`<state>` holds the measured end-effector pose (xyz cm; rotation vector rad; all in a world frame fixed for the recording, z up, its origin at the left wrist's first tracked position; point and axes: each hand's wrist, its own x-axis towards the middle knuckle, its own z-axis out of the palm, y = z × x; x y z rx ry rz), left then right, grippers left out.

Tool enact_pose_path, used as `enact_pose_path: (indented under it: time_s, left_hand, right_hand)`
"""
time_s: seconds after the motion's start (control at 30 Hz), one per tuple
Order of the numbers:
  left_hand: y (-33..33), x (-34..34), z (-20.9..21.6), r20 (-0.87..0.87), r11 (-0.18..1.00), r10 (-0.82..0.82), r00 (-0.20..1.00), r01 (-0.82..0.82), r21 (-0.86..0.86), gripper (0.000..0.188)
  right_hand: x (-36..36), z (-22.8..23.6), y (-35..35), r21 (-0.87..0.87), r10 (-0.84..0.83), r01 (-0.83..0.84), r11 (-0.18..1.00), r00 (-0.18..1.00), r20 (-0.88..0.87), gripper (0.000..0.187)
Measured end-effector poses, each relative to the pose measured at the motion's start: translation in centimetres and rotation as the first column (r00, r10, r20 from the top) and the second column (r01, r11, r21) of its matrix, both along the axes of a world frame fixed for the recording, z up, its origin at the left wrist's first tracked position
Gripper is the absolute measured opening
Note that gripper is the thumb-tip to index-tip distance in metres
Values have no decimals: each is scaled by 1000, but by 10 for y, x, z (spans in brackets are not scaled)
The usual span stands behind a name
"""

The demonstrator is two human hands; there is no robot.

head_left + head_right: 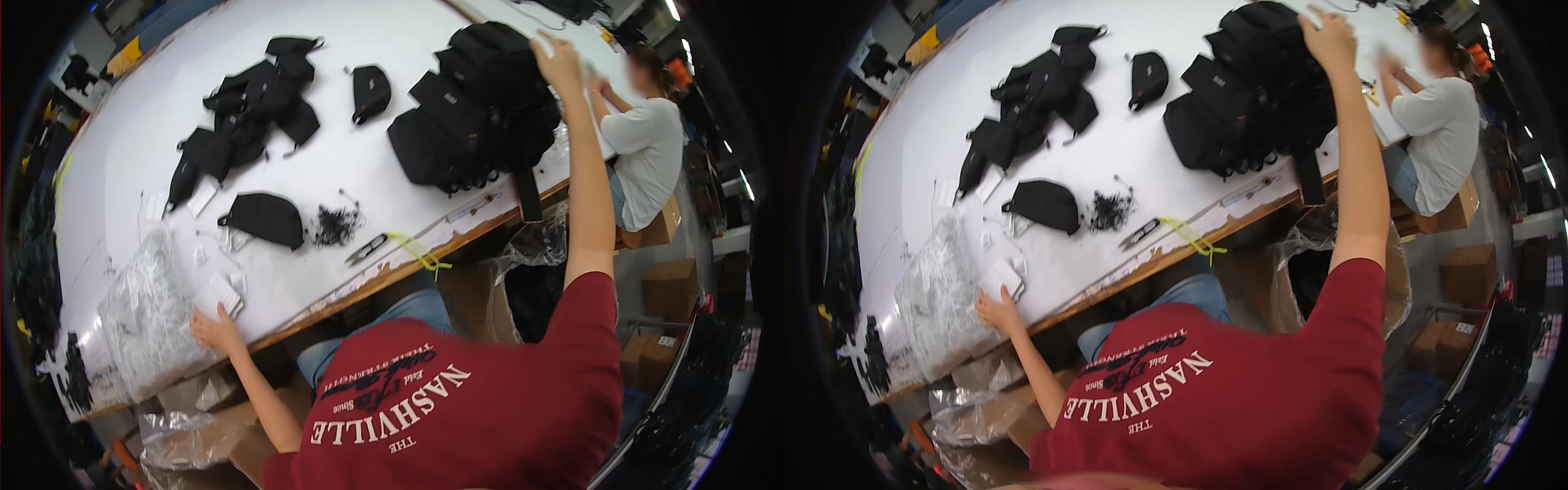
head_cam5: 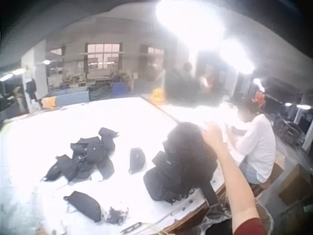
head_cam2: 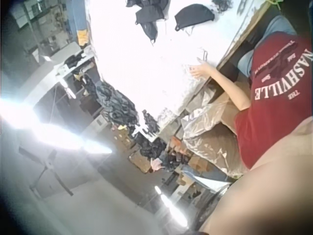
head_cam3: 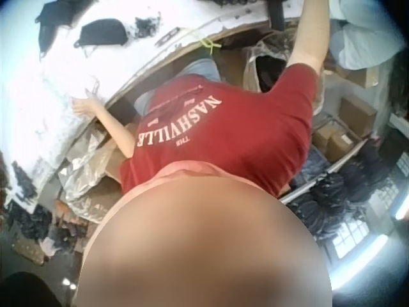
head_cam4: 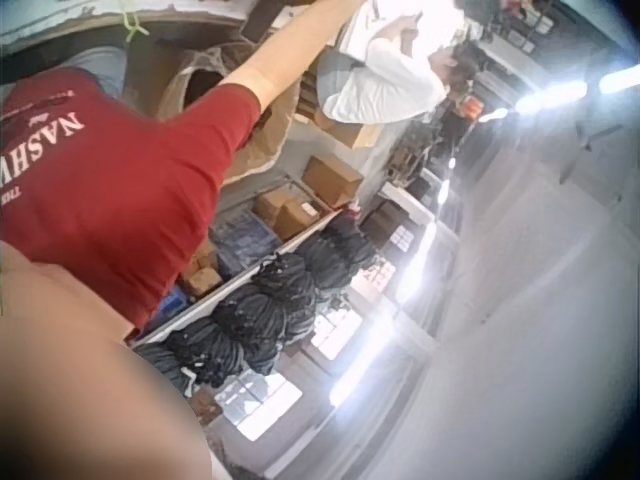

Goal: Attaching labels or tags to small black pouches and organizing them on a workbench.

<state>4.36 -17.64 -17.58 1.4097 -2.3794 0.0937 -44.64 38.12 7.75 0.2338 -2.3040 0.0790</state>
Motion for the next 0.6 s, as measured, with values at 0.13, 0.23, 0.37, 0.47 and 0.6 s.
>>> enact_pose_path:
  time_s: [0.13, 0.23, 0.37, 0.47, 0.6]
  left_hand:
    - [0, -7, 19, -131, 994, -63, 989, 74, 84, 42]
    - [-4, -6, 30, -250, 953, -18, 968, 92, 289, 34]
    - [7, -11, 54, -583, 831, 63, 810, 281, 480, 27]
    - [25, -7, 69, -811, 736, 168, 561, 476, 481, 27]
    - [63, 3, 86, -842, 646, 316, 438, 550, 529, 30]
  right_hand:
    - [93, 24, -86, -128, 381, -427, 895, 882, -276, 23]
    - [149, -36, -154, -469, 699, -598, 650, 713, 58, 12]
    - [176, -154, -215, -517, 640, -378, 768, 449, 624, 15]
    - [191, -198, -250, -487, 628, -410, 771, 363, 688, 13]
    - [223, -201, -293, -482, 609, -408, 776, 282, 741, 11]
